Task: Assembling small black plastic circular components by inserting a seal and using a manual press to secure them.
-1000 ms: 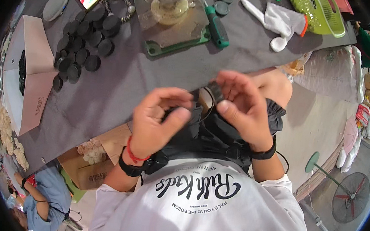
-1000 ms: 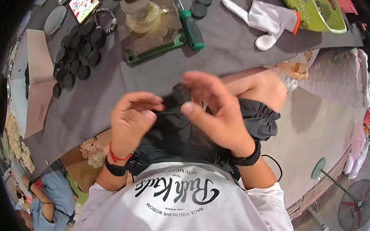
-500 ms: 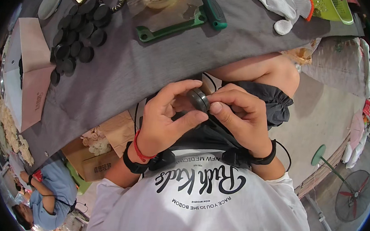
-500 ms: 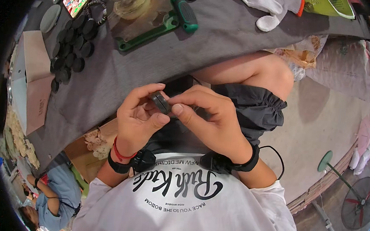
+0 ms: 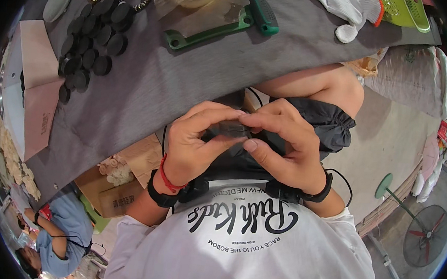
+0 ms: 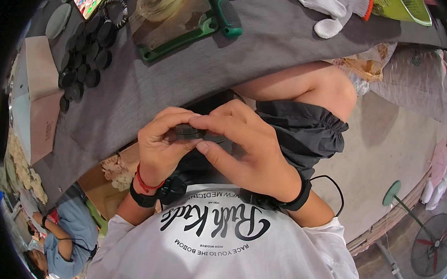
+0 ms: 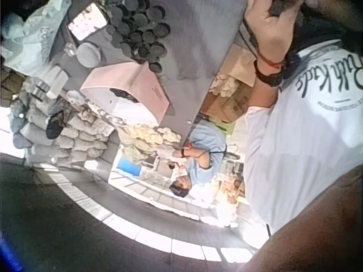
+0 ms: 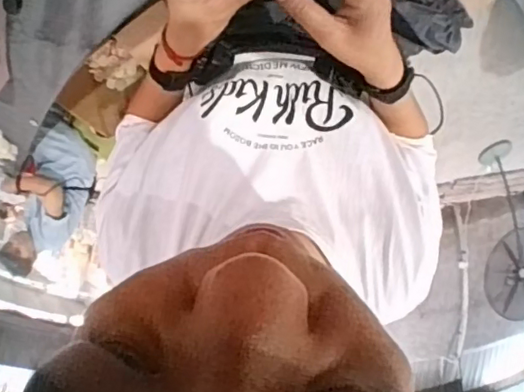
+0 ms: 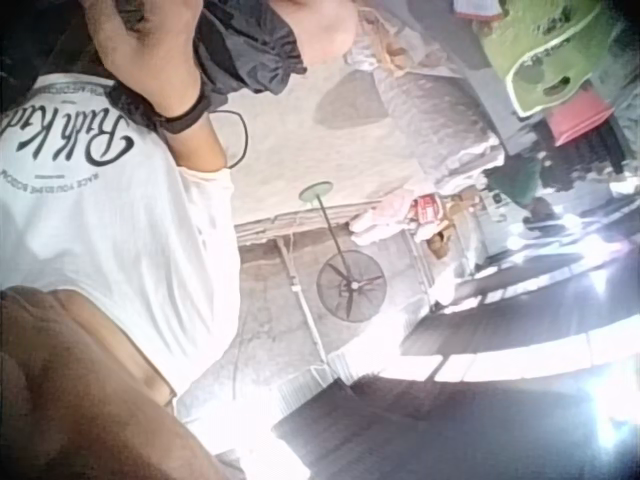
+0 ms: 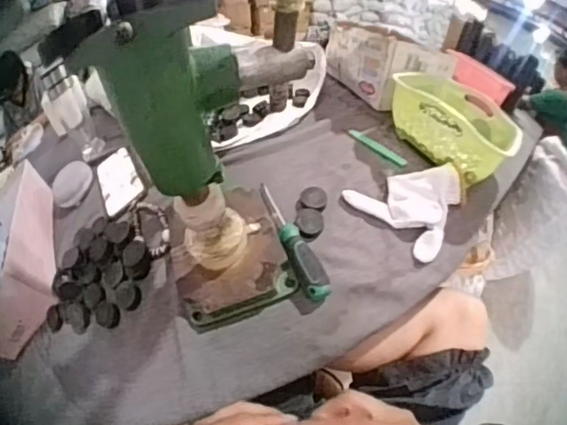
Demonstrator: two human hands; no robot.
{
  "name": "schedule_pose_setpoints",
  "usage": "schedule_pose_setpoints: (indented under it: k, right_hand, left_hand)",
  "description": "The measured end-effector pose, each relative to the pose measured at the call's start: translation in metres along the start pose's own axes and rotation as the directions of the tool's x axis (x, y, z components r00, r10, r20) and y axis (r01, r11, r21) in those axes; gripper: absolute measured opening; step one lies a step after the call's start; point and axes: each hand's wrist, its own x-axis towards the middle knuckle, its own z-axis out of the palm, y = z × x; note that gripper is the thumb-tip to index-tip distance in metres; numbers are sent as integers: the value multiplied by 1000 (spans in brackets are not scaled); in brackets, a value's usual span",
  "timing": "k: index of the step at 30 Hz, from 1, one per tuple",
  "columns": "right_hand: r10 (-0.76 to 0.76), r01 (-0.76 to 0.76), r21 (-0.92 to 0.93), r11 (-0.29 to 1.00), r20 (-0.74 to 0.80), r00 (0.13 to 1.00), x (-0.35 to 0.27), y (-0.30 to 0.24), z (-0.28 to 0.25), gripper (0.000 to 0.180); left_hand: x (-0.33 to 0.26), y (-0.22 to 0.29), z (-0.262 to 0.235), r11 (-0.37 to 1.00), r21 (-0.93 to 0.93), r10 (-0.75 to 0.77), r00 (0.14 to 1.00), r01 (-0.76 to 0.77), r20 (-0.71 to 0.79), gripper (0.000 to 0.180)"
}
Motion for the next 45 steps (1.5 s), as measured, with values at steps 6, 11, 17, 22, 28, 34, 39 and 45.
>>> schedule_pose_setpoints:
  k: [6, 11, 17, 22, 28, 34, 39, 45]
  right_hand:
    - [-38, 36, -103, 994, -20, 999, 4, -3, 8, 36]
    - [-49, 50, -166, 985, 10, 999, 2, 1, 8, 32]
    - [56, -55, 51, 997, -10, 998, 3, 6, 9, 23]
    - [166, -170, 188, 967, 38, 985, 2, 4, 8, 21]
    - [312, -335, 306, 891, 123, 942, 3, -7, 9, 15]
    - [444, -455, 441, 773, 136, 886, 4, -8, 10, 14]
    - [259, -273, 269, 924, 88, 962, 2, -1, 9, 16]
    - [-105, 113, -136, 984, 59, 993, 3, 8, 10, 26]
  left_hand:
    - [-3, -1, -4, 995, 99, 19, 999, -22, 28, 37]
    - [-4, -2, -8, 996, 90, 14, 997, -21, 81, 37]
    - [-12, 7, -11, 908, -351, -168, 966, 229, 195, 38]
    - [-9, 4, -18, 803, -450, -238, 903, 391, 359, 46]
    - [-9, -1, -10, 712, -521, -283, 871, 471, 402, 46]
    - [-6, -2, -10, 738, -499, -238, 867, 455, 439, 46]
    - [-4, -4, -12, 698, -538, -242, 863, 472, 443, 44]
    - [-5, -5, -15, 711, -528, -255, 870, 464, 421, 41]
